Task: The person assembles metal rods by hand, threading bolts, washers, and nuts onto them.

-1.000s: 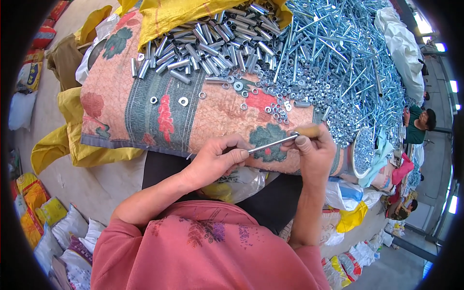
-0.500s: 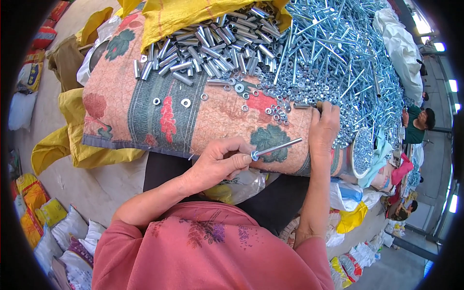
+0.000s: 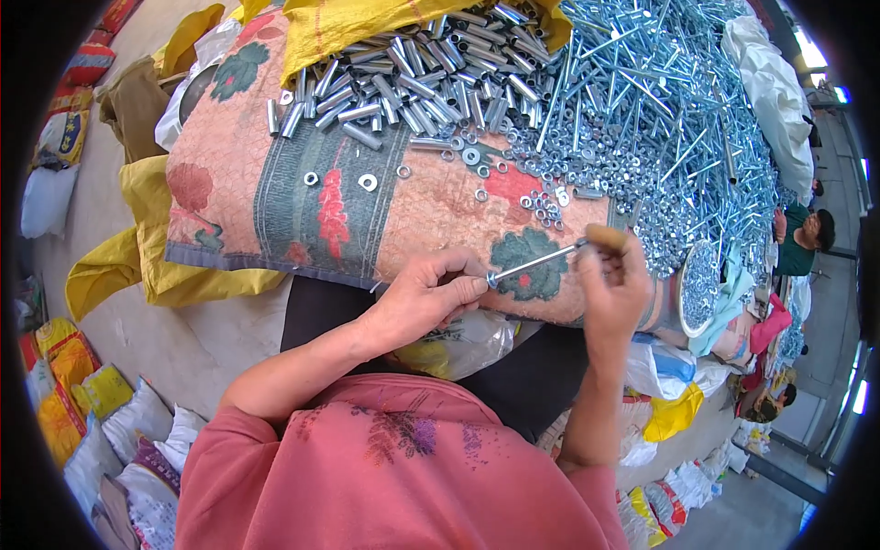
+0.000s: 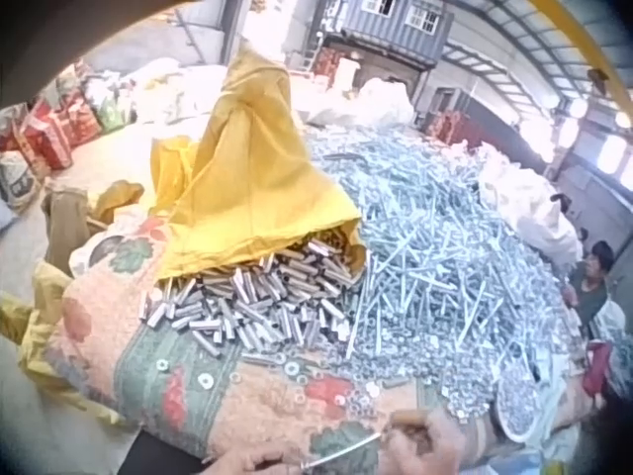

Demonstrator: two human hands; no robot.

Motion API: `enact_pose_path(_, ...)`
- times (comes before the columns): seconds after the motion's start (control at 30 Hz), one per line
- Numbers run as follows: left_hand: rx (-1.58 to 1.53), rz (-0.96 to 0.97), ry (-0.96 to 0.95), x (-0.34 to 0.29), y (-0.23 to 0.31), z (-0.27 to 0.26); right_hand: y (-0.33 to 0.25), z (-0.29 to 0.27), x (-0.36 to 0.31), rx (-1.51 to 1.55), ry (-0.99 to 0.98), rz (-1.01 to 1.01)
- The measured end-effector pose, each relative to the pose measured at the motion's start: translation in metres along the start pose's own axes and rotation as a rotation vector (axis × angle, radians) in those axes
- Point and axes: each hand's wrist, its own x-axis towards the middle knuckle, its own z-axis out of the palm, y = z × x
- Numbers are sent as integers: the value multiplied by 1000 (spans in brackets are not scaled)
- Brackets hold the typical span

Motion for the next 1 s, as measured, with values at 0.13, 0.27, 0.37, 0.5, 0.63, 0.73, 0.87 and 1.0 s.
enact_pose_path(0.13, 69, 7, -2, 2, 3, 3, 2, 6, -21, 329, -47, -45)
enact_pose_path(0.27, 113, -21, -16, 1, 5, 4, -1, 4, -19, 298, 109, -58)
enact_pose_path(0.37, 64, -56, -37, 0, 4, 3, 4, 4, -19, 109, 90, -264)
enact_pose_path(0.5, -368, -275, -204, -1, 2, -6, -1, 0, -22, -74, 88, -440)
enact_pose_path(0.63, -438, -322, -275, 0, 3, -8, -1, -1, -23, 6, 71, -442)
enact_pose_path(0.73, -367, -271, -314, -1, 7, -11, -9, -7, -19, 318, -50, -206)
enact_pose_path(0.87, -244, -284, -331, -3, 15, -20, -3, -12, -16, 980, -381, 352)
enact_pose_path(1.0, 52, -215, -288, -3, 22, -17, -4, 4, -26, 407, -502, -75)
